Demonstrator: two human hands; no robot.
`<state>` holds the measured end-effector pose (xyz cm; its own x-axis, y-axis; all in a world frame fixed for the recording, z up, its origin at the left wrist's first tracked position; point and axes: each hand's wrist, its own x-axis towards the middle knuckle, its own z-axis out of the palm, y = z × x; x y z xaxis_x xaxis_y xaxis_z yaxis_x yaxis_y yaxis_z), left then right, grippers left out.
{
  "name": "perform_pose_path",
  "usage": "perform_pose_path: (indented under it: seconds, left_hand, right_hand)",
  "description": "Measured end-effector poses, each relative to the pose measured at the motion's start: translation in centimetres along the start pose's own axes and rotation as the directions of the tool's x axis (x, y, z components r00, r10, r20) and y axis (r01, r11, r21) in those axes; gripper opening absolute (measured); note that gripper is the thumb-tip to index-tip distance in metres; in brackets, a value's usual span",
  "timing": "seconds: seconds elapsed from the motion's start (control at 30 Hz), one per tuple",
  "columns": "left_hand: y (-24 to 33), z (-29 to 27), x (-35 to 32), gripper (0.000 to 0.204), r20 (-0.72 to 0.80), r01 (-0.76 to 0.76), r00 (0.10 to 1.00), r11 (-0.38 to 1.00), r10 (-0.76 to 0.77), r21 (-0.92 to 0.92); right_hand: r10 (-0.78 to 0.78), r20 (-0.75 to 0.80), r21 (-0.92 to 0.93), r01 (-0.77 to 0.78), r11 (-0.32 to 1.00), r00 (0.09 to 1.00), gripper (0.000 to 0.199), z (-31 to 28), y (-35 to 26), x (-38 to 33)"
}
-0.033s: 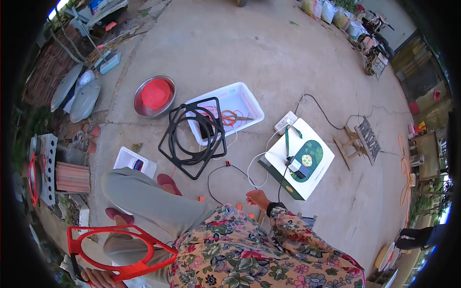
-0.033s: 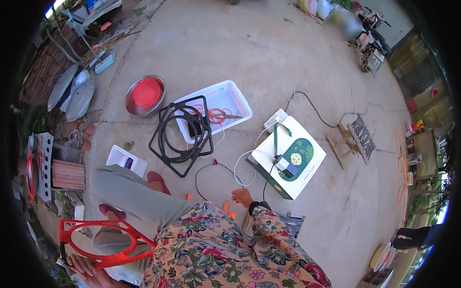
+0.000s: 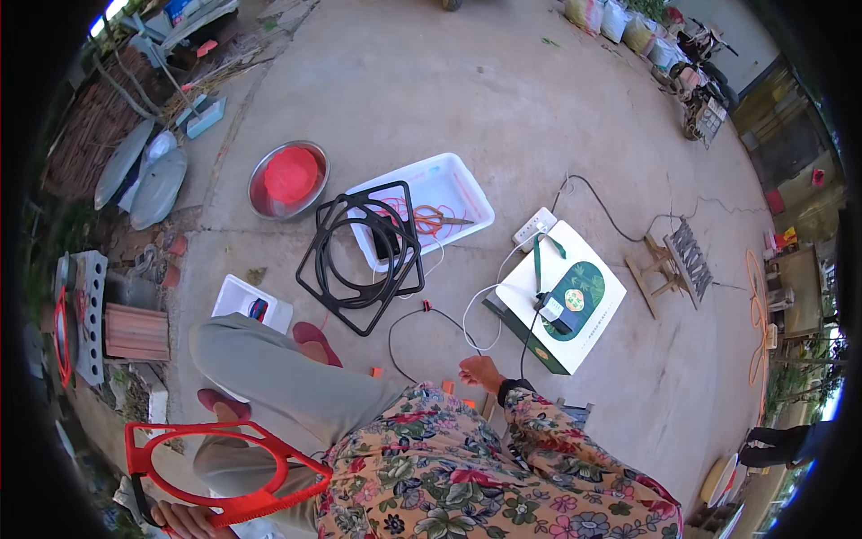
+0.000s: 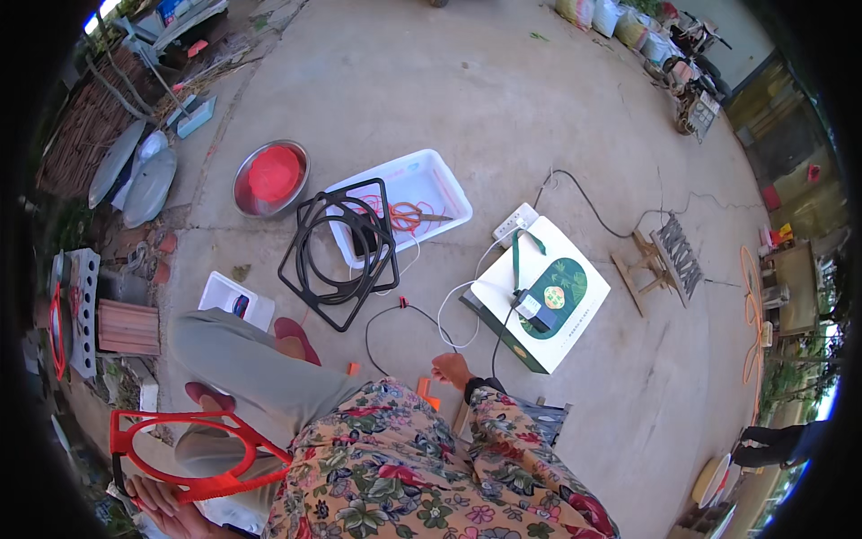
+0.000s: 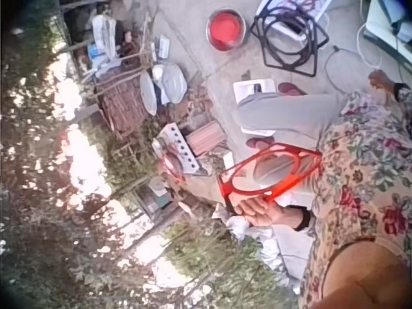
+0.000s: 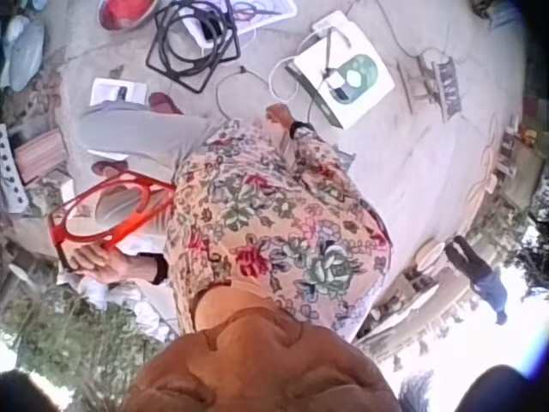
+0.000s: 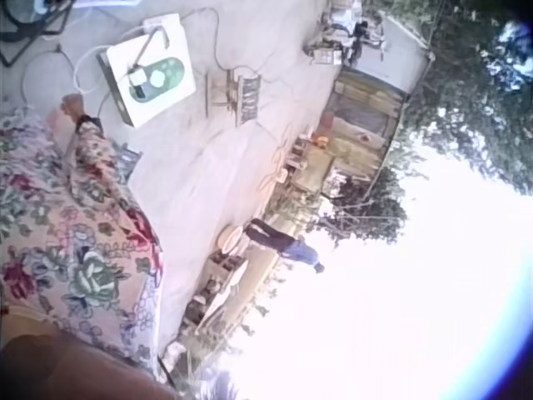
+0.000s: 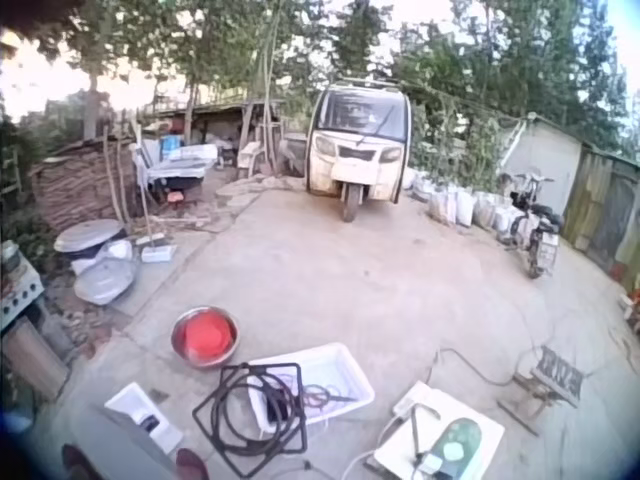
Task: Wrapping a red plastic frame with red string and cutting the string with scissors.
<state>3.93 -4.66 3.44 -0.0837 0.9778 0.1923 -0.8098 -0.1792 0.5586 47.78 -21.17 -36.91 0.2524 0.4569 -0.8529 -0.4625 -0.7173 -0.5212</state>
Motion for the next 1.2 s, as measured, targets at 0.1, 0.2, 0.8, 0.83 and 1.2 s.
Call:
perform_pose_path:
  seconds: [0.1,0.2,0.8,0.83,1.2]
  left_hand:
    - [-0.9,0.9,0.9,0.019,-0.019,0.015,1.000,1.000,-0.015,0.027]
    - [-1.5,1.8,1.4,0.018,-0.008,0.026,1.000,1.000,-0.026,-0.009]
    - [-5.7,2.3,5.1,0.010,-0.070,0.110,0.992,0.994,-0.109,0.005]
    - [-5.7,2.6,5.2,0.006,-0.102,0.115,0.988,0.993,-0.115,0.001]
    - [-6.0,1.3,6.1,0.014,-0.195,0.108,0.977,0.991,-0.090,0.084]
  right_hand:
    - [-0.021,-0.013,-0.052,0.020,0.998,1.000,0.018,1.4,0.2,0.3]
    - [-0.045,0.028,-0.065,0.047,0.997,0.999,0.016,2.8,-1.3,0.0]
    - [-0.812,-0.095,-0.677,0.561,0.477,0.576,0.064,2.5,-20.5,17.6]
    - [-0.811,-0.085,-0.672,0.567,0.476,0.579,0.064,3.1,-21.8,17.9]
    - [-0.554,0.117,-0.523,0.525,0.671,0.824,0.062,5.6,-25.2,23.8]
